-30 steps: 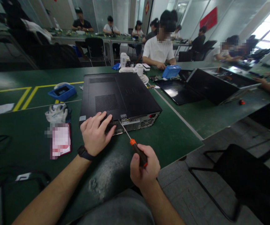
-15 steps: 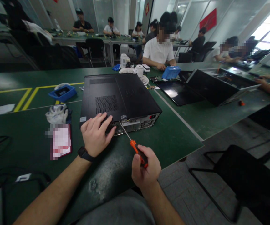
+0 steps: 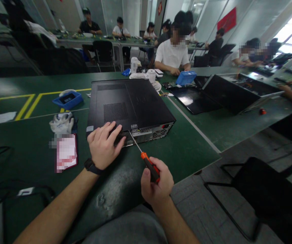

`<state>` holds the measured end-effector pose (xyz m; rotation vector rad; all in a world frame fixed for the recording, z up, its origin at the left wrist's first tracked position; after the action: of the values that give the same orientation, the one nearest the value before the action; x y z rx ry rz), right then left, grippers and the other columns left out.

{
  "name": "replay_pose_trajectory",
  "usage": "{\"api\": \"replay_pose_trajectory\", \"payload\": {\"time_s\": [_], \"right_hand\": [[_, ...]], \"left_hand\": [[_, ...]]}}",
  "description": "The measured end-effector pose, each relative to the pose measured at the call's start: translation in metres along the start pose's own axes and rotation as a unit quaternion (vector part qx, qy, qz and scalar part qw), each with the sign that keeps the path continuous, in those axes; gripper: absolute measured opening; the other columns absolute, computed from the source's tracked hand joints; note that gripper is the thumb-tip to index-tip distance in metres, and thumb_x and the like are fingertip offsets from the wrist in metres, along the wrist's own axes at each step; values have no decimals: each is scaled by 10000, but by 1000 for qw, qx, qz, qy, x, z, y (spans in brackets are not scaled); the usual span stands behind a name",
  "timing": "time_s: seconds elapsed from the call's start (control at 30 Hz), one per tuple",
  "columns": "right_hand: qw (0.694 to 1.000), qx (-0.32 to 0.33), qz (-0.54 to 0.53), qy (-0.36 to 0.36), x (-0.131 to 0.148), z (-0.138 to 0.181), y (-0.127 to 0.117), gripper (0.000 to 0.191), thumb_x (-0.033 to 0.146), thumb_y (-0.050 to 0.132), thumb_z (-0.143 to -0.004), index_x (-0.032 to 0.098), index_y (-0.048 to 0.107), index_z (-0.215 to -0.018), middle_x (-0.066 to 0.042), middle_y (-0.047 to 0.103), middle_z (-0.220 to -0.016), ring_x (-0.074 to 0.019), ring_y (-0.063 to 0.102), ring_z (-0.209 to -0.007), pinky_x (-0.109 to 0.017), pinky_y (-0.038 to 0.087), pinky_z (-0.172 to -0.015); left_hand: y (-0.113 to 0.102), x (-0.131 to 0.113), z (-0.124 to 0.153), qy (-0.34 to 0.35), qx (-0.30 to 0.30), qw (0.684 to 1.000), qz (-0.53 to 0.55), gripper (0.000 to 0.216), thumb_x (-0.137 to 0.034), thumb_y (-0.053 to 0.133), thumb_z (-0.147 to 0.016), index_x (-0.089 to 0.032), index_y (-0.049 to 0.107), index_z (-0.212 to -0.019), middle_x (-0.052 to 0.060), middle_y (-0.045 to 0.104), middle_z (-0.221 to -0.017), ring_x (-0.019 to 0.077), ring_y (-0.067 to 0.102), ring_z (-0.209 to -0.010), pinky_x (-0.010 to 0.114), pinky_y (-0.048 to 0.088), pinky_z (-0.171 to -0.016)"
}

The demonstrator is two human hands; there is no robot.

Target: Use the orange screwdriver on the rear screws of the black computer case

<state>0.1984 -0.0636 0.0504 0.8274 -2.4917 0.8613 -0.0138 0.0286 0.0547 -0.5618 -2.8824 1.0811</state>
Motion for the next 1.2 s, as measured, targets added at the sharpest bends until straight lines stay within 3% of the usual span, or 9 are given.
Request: {"api": "replay_pose_trajectory", "payload": {"time_s": [0.1,0.37,0.53,0.67,0.87,1.03,1.2], "right_hand": [[1000,-8,15,4,1,2,-1,243,304,643,-933,199,669,-1151,-79,791,-966,-192,780,-746,-294,632,-642],[997,1,56,46,-5,7,-1,240,411,622,-991,200,704,-1069,6,733,-685,-145,707,-541,-235,542,-529],[994,36,28,98,-14,9,1,328,470,529,-1027,187,694,-1043,-4,731,-689,-143,693,-534,-233,511,-503],[993,42,26,106,-11,12,2,349,500,557,-998,178,660,-1086,-4,736,-713,-150,700,-561,-248,529,-546],[981,111,-12,161,-15,17,12,411,493,464,-1041,206,628,-797,48,579,-535,-105,553,-438,-222,406,-457],[979,83,-32,182,-13,14,9,311,498,534,-997,198,614,-1020,39,660,-624,-118,601,-483,-227,456,-494],[979,72,12,189,-16,16,7,407,590,526,-979,203,631,-909,32,625,-560,-135,581,-447,-248,421,-460]], "left_hand": [[1,1,1,-2,3,1000,5,460,-332,701,-944,-259,650,-1395,109,694,-1434,323,645,-1325,482,388,-1097],[0,-1,0,1,-5,1000,4,434,-332,700,-946,-243,666,-1369,115,703,-1418,319,653,-1312,474,381,-1096],[-1,0,0,0,-4,1000,9,439,-330,702,-943,-248,664,-1373,117,701,-1419,323,652,-1311,480,383,-1096],[-1,-1,0,3,-3,1000,5,434,-335,698,-947,-245,662,-1371,117,697,-1426,324,641,-1328,483,387,-1093],[1,0,1,4,0,1000,4,426,-342,681,-962,-240,656,-1374,119,696,-1426,320,638,-1334,487,384,-1099],[1,0,1,6,1,1000,1,420,-344,672,-968,-236,652,-1374,115,693,-1431,316,633,-1342,486,381,-1104],[0,-1,0,9,0,1000,-6,409,-339,664,-972,-227,657,-1365,120,697,-1424,319,641,-1330,488,387,-1095]]}}
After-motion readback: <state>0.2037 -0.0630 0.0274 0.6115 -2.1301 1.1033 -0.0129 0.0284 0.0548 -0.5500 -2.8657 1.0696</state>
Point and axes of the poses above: each hand's wrist, its own z-axis away from the middle knuckle, its own y-axis out of the palm, x = y × z, the point moved 7 cm from there along -z, towards the middle knuckle
